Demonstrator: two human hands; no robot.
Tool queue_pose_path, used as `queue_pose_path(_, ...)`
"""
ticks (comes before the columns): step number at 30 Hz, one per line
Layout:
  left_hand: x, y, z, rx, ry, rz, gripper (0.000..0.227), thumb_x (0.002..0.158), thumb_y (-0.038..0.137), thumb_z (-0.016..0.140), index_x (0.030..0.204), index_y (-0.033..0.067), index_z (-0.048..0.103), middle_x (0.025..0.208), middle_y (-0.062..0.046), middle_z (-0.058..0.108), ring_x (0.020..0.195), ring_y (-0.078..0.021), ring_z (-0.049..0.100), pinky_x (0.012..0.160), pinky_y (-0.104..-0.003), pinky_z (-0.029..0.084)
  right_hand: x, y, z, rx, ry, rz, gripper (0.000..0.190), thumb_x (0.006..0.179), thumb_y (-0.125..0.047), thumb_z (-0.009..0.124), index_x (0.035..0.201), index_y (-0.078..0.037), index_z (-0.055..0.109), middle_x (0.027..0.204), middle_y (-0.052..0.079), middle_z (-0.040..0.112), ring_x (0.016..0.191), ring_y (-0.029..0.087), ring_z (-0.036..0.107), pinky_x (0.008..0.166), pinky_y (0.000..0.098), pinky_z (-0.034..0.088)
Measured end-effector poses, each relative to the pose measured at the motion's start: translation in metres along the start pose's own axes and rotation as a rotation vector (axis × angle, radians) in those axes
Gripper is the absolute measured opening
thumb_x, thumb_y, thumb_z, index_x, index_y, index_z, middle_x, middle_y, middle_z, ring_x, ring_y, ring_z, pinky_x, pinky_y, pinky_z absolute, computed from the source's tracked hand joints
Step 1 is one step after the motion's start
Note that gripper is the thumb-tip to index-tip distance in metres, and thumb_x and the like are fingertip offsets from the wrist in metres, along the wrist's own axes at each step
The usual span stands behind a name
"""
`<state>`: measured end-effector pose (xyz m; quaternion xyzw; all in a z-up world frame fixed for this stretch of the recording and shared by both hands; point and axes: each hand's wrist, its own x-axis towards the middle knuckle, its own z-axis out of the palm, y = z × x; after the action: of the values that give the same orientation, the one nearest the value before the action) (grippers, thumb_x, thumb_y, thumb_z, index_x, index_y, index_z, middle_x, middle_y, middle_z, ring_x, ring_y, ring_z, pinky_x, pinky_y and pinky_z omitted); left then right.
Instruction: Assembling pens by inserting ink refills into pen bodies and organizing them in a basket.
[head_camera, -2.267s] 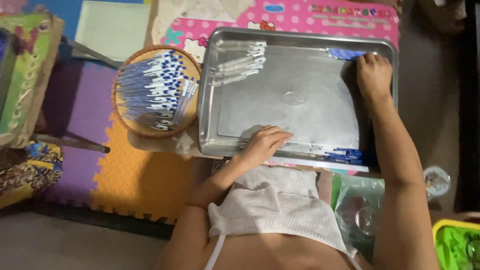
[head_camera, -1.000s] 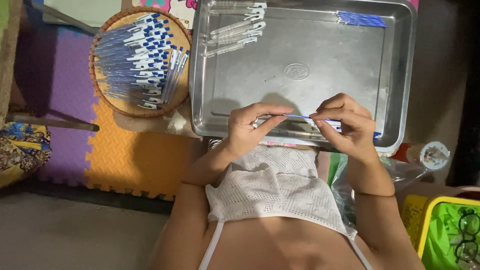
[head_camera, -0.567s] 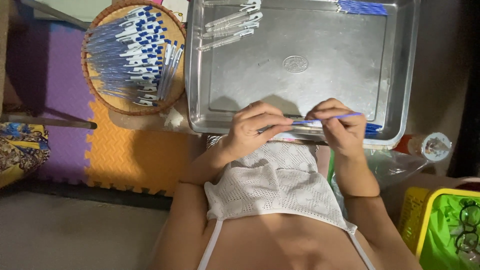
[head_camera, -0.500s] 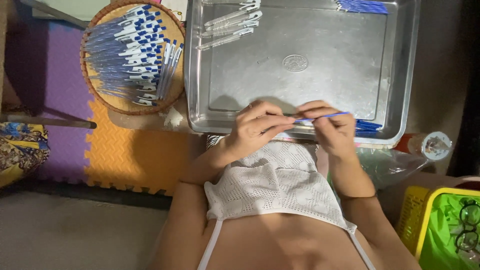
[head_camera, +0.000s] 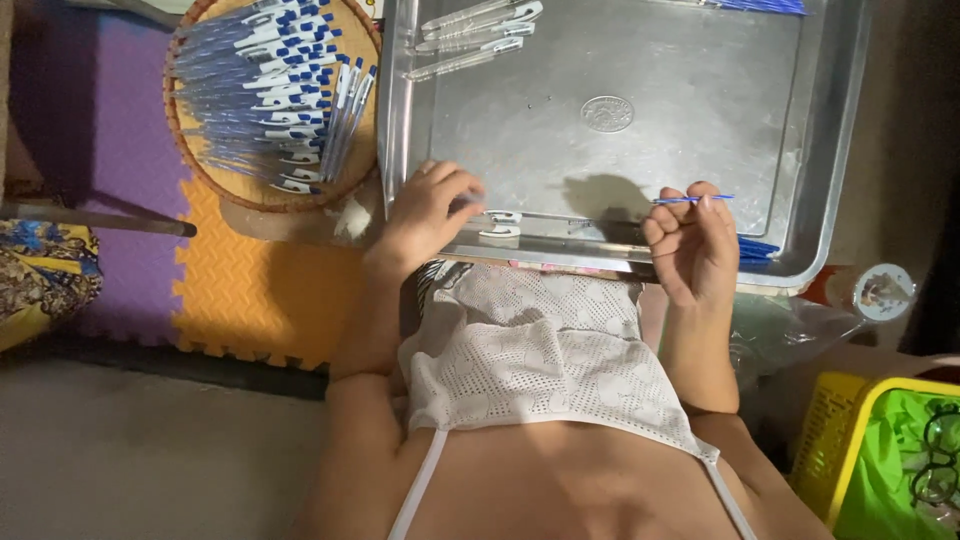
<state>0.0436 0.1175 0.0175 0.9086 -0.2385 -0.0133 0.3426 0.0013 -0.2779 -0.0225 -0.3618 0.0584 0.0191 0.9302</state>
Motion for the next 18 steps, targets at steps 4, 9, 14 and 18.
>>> queue_pose_path(4,-0.008,0.010,-0.012,0.085,-0.028,-0.003,0.027,0.084,0.024,0.090,0.103,0.0142,0.074,0.093,-0.007,0.065,0.095,-0.0343,0.065,0.085,-0.049,0.053,0.000,0.001,-0.005,-0.010,-0.008,-0.003,0.024,0.112,-0.021,0.052,0.130,-0.007,0.060,0.121,0.021,0.077,0.108,0.027,0.080,0.100,0.0441,0.067)
queue_pose_path(9,-0.006,-0.004,-0.005,0.047,-0.116,0.000,0.018,0.086,0.022,0.086,0.090,0.0180,0.069,0.083,-0.003,0.065,0.092,-0.0324,0.068,0.084,-0.045,0.054,0.002,0.008,0.001,-0.051,-0.009,-0.005,0.024,0.110,-0.022,0.053,0.128,-0.007,0.059,0.121,0.025,0.076,0.102,0.030,0.081,0.095,0.0436,0.068)
queue_pose_path(14,-0.005,0.005,-0.014,0.018,-0.173,-0.024,0.015,0.090,0.020,0.082,0.099,0.0170,0.070,0.086,-0.006,0.070,0.093,-0.0335,0.070,0.085,-0.045,0.055,0.003,0.014,0.004,-0.083,-0.020,-0.013,0.023,0.110,-0.022,0.054,0.125,-0.005,0.058,0.121,0.028,0.075,0.101,0.033,0.080,0.094,0.0452,0.068)
queue_pose_path(18,-0.003,-0.004,-0.009,-0.004,-0.246,-0.053,0.011,0.091,0.019,0.080,0.098,0.0177,0.071,0.087,-0.006,0.070,0.096,-0.0334,0.071,0.086,-0.045,0.055,0.003,0.018,0.009,-0.086,-0.019,-0.017,0.023,0.110,-0.022,0.055,0.124,-0.004,0.057,0.121,0.030,0.074,0.101,0.034,0.080,0.094,0.0465,0.069)
